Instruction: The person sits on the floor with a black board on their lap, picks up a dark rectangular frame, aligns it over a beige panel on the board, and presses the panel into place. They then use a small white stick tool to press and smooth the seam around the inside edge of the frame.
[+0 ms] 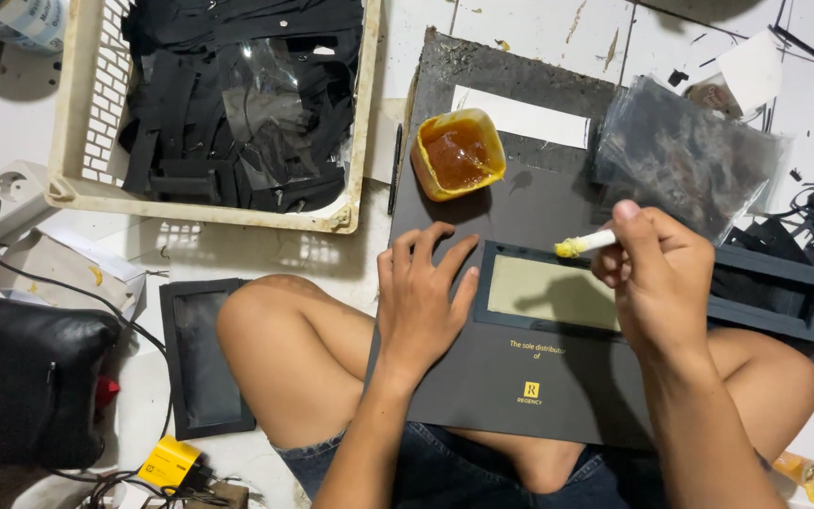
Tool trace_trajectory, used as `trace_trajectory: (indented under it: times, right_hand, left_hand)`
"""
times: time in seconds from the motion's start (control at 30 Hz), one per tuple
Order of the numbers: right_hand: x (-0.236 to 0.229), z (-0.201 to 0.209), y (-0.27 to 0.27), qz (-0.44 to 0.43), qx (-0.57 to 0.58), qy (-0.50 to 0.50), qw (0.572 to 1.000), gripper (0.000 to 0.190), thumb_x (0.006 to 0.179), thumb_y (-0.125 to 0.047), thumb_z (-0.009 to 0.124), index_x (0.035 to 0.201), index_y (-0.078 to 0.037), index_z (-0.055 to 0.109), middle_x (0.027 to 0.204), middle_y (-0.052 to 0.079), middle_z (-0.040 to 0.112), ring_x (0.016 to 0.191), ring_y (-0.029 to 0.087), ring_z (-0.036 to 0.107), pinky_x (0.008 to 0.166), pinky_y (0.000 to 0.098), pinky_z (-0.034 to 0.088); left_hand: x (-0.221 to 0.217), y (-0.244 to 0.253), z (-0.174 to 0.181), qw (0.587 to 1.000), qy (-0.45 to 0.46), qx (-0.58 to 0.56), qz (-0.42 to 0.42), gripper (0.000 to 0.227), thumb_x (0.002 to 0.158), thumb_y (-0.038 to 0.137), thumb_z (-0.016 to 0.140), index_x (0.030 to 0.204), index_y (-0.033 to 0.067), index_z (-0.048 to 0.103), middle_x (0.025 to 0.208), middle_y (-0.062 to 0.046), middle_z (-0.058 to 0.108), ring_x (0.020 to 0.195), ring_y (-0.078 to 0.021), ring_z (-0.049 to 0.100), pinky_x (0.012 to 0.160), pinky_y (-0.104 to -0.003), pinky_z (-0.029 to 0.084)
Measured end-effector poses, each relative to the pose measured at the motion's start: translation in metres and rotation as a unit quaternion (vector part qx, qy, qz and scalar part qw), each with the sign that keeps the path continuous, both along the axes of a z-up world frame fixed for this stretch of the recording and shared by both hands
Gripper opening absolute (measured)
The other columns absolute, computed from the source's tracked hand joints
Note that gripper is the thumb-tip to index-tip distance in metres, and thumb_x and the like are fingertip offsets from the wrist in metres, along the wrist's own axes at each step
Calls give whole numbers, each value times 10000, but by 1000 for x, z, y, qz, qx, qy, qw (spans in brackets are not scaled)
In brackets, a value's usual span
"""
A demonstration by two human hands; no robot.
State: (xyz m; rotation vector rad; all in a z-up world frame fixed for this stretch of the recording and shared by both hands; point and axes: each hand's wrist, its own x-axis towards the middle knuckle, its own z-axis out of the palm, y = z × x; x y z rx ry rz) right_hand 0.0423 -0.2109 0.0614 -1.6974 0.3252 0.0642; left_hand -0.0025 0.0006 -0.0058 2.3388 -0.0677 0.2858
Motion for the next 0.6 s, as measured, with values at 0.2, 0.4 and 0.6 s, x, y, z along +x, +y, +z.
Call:
trace_trajectory:
  times: [0.2,0.4,0.6]
  right_hand:
    - [-11,-20,22,-52,11,-17,998,104,1039,-97,647,1043,0,683,776,37,576,665,79,543,558,186,451]
    - [-19,-42,34,3,-164,-49,985,203,954,-42,745,1136,41,711,699,94,631,601,131,626,502,240,477]
    - [-26,-49,39,68,-373,-161,911,49,972,-117,818,1004,-112,782,651,29,706,630,176,715,580,274,530]
  left_hand:
    - [0,1,-8,998,-8,-52,14,296,927,172,649,1218,140,695,1196,-57,601,1139,-250,529,961,-397,392]
    - [0,2,-13,996,-16,-84,30,268,963,180,629,1221,175,700,1173,-45,611,1157,-248,549,945,-396,415]
    - [0,2,-12,996,-22,-82,32,257,945,185,652,1193,160,713,1164,-60,616,1135,-263,553,942,-413,420]
